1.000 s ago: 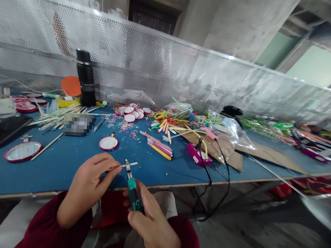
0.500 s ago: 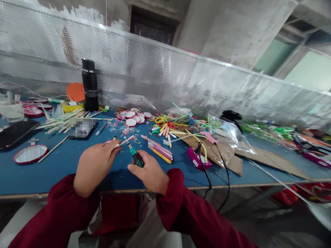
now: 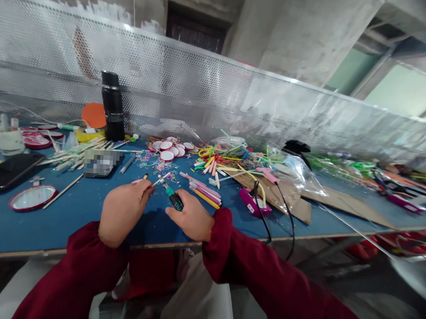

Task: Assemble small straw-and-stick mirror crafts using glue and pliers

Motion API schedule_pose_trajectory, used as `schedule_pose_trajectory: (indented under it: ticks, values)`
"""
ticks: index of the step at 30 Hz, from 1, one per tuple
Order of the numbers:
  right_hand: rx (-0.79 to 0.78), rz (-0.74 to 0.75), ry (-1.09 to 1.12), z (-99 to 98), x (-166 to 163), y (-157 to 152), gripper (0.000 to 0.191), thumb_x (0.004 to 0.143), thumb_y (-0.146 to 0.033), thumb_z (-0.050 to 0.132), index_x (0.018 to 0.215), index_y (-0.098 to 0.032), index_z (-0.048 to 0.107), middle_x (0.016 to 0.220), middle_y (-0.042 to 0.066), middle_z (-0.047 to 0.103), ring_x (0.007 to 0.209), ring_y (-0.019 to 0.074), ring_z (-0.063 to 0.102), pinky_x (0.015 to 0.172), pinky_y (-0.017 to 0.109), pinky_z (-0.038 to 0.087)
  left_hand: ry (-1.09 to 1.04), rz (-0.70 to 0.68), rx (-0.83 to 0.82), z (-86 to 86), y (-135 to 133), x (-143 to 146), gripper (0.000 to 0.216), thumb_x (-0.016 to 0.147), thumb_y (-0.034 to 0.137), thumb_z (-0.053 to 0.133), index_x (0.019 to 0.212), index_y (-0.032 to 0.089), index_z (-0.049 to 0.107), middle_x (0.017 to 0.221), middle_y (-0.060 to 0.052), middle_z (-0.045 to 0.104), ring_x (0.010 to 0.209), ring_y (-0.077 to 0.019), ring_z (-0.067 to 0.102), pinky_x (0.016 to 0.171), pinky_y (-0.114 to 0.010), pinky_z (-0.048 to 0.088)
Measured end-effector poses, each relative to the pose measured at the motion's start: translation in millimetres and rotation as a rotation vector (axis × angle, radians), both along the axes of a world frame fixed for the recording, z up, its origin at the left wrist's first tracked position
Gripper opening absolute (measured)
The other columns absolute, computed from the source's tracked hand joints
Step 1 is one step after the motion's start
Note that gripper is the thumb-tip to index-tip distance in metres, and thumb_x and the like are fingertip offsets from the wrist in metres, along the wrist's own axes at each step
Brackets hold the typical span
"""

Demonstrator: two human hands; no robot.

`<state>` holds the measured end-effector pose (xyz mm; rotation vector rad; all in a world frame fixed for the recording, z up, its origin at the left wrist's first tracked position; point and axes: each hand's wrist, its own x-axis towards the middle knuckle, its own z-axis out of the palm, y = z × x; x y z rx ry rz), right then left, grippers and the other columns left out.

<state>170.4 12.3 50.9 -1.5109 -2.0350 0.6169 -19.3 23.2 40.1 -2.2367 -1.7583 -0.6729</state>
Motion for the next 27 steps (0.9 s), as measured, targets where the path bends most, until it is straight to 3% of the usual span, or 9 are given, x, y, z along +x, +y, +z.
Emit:
schedule_pose_trajectory:
  ticks: [9, 15, 18, 22, 27]
  values:
    - [0.008, 0.018, -0.015, -0.9, 1, 1, 0.017, 0.083, -0.032, 0.065, 0.086, -0.02, 0.053, 0.078, -0.002, 0.052, 0.073, 0.0144, 0.048, 0.069, 0.028, 0.038, -0.064, -0.068, 0.044, -2.5, 2, -1, 0.032, 0.102, 0.036, 0.04, 0.102, 0.023, 0.07, 0.101, -0.006, 0.077, 0.088, -0.0224, 0.069, 0.067, -0.03, 0.038]
    - [0.011, 0.012, -0.066, -1.3, 2, 0, 0.019, 0.083, -0.034, 0.066, 0.088, -0.02, 0.053, 0.079, -0.001, 0.053, 0.074, 0.0149, 0.049, 0.069, 0.027, 0.037, -0.124, -0.098, 0.0, -4.1, 2, -4, 0.032, 0.101, 0.037, 0.04, 0.1, 0.023, 0.069, 0.101, -0.007, 0.076, 0.087, -0.022, 0.069, 0.068, -0.029, 0.041]
    - [0.025, 0.0, -0.111, -1.5, 2, -4, 0.022, 0.084, -0.034, 0.066, 0.095, -0.02, 0.054, 0.083, 0.001, 0.058, 0.078, 0.0167, 0.054, 0.071, 0.028, 0.038, -0.293, -0.172, -0.058, -5.4, 6, -8, 0.027, 0.098, 0.04, 0.047, 0.106, 0.023, 0.066, 0.102, -0.007, 0.075, 0.089, -0.0221, 0.069, 0.074, -0.029, 0.046]
    - [0.115, -0.004, -0.181, -0.7, 3, -10, 0.028, 0.085, -0.033, 0.063, 0.107, -0.018, 0.054, 0.097, 0.007, 0.063, 0.091, 0.0217, 0.06, 0.079, 0.032, 0.042, -0.648, -0.308, -0.09, -3.3, 13, -11, 0.043, 0.094, 0.048, 0.05, 0.127, 0.02, 0.059, 0.118, -0.009, 0.068, 0.1, -0.0221, 0.067, 0.083, -0.033, 0.054]
    - [0.156, 0.036, -0.263, -1.3, 2, -17, 0.036, 0.086, -0.034, 0.062, 0.116, -0.018, 0.052, 0.109, 0.011, 0.065, 0.1, 0.0247, 0.062, 0.086, 0.035, 0.044, -0.844, -0.419, -0.264, 5.5, 13, -6, 0.045, 0.094, 0.054, 0.049, 0.121, 0.024, 0.067, 0.126, -0.011, 0.059, 0.092, -0.0191, 0.063, 0.068, -0.029, 0.058]
